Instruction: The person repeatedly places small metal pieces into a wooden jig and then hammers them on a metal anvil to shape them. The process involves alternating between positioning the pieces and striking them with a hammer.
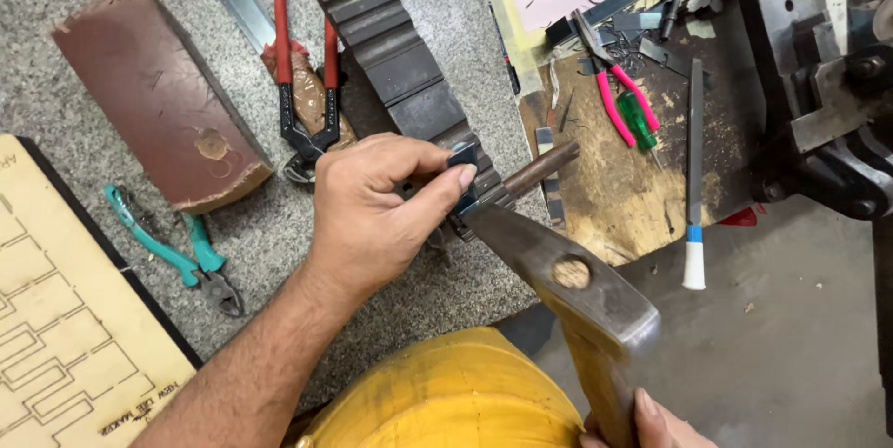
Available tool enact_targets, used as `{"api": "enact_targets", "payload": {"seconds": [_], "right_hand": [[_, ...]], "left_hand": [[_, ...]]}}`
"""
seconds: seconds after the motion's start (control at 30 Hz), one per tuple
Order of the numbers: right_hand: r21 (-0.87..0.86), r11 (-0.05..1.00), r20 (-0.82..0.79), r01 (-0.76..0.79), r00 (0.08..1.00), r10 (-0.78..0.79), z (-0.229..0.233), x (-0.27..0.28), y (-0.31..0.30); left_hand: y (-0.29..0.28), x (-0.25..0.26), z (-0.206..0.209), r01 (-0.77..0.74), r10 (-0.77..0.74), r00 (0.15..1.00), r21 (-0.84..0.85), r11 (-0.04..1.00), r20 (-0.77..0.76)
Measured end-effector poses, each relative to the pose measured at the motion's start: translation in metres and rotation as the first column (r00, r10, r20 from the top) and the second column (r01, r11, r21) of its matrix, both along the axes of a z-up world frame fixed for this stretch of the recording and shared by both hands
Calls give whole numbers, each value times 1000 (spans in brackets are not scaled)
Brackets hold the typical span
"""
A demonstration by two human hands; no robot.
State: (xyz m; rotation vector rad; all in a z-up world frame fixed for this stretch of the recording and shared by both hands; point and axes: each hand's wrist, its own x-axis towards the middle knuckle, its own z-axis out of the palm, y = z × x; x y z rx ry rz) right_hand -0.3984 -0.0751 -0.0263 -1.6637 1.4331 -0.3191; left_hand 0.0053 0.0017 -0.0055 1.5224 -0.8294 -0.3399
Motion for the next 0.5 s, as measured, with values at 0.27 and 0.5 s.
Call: {"api": "enact_targets", "payload": {"seconds": [0.27,0.5], "right_hand": [[342,701,-218,626,778,-589,14,27,-1],[-378,856,18,-353,921,388,12,14,-2]], "left_hand": [[-1,0,2,20,-20,1000,7,1000,-9],[0,0,2,17,-17,1000,3,1000,18]]}}
